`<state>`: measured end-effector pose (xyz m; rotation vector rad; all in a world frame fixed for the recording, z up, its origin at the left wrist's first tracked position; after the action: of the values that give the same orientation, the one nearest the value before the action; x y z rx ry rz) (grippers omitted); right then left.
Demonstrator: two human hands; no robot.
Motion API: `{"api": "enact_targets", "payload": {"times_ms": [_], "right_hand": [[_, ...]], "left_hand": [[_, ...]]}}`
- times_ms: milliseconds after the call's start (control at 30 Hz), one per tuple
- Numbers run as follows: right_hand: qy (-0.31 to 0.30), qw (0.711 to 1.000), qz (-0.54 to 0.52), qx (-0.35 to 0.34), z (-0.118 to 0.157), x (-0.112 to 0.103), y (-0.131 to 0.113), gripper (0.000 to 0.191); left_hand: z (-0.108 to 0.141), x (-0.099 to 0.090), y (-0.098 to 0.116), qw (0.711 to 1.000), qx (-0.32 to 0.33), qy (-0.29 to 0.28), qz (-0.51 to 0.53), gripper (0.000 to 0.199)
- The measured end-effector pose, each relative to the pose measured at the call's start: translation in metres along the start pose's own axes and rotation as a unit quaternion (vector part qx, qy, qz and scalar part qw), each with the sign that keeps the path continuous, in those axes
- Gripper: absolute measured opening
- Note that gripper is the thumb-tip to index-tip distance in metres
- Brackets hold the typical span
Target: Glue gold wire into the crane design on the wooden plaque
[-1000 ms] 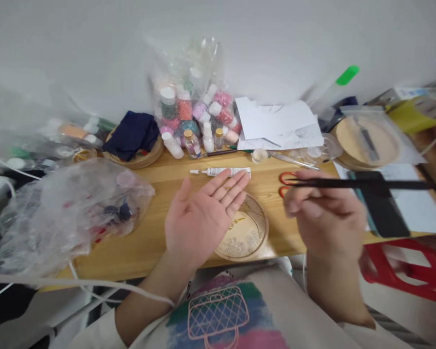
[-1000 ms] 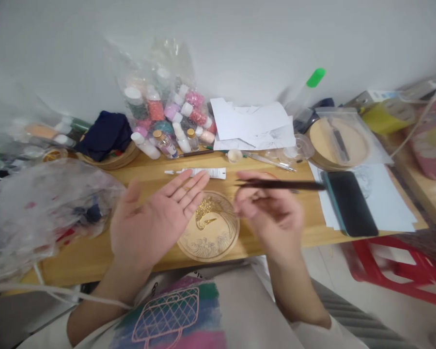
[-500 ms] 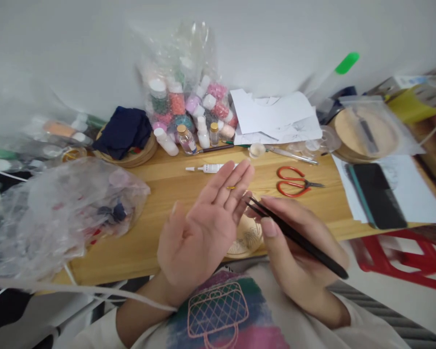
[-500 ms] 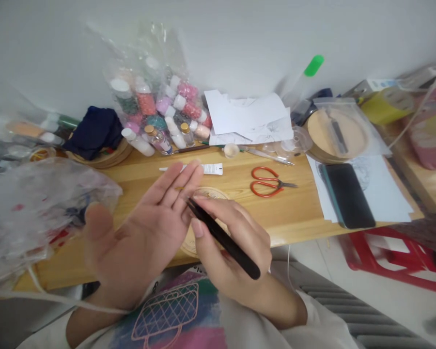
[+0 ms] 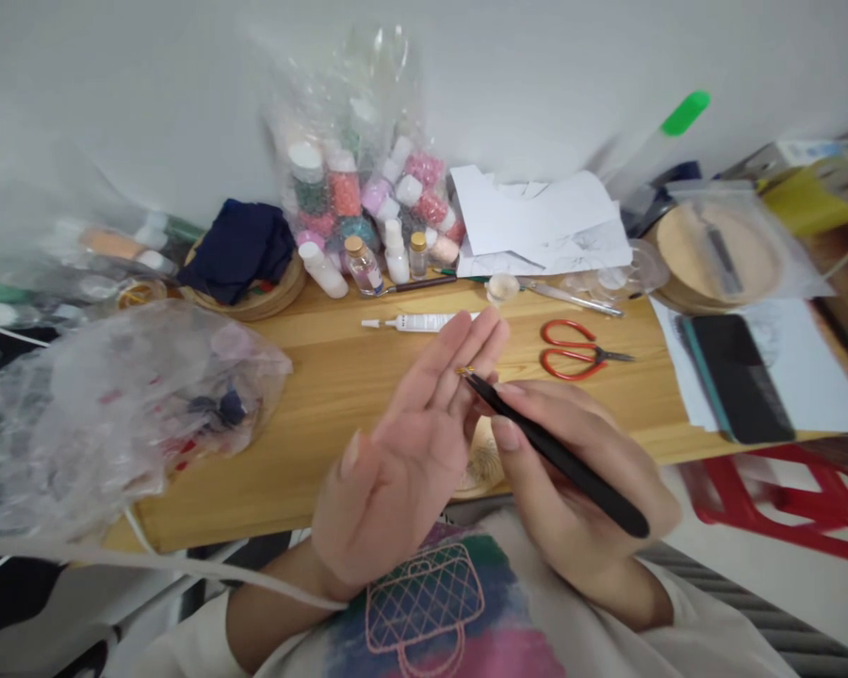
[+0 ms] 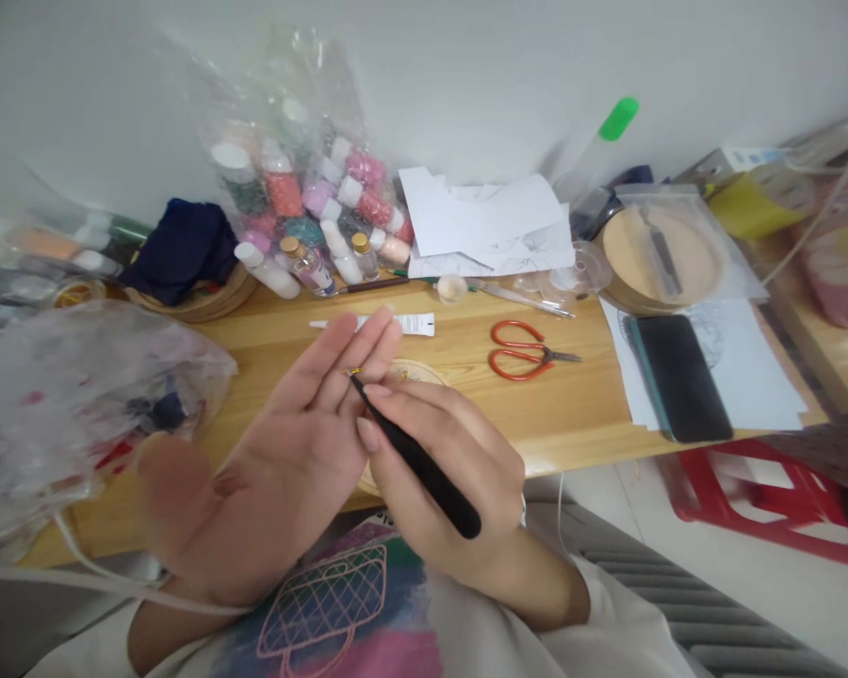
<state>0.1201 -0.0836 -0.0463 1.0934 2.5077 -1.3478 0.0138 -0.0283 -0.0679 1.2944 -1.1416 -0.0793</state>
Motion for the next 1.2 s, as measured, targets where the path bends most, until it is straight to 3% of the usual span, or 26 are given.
{"api": "enact_targets", "payload": {"times_ms": [267, 400, 600, 867, 1200], "right_hand": [[-0.018, 0.998, 0.054, -0.020, -0.001, -0.003, -0.001, 0.024], [-0.059, 0.995, 0.069, -0.042, -0.006, -0.004, -0.002, 0.021], [-0.085, 0.989, 0.088, -0.087, -0.009, -0.006, -0.002, 0.028], [-0.098, 0.990, 0.087, -0.052, -0.001, -0.010, -0.003, 0.041], [-0.111, 0.989, 0.082, -0.053, -0.001, -0.011, -0.004, 0.043]], "left_hand": [[0.001, 0.002, -0.001, 1.000, -0.023, -0.003, 0.013, 0.059], [0.001, 0.003, 0.000, 0.999, -0.035, 0.007, 0.039, 0.059], [0.000, 0.004, 0.001, 0.999, -0.019, -0.004, 0.026, 0.064], [0.001, 0.006, 0.001, 0.998, -0.049, 0.039, -0.002, 0.057], [0.003, 0.006, 0.003, 0.999, -0.039, 0.027, -0.016, 0.057]]}}
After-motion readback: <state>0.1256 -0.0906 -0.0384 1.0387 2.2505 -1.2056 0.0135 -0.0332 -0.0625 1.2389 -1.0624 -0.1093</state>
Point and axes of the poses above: each hand's wrist, its own z-axis away from the middle knuckle, its own x-axis out of the palm, y = z × x, the point moved 5 cm from there along -z, towards the middle knuckle, and after that the axes turned 6 degrees about -y, right-handed, at the moved point
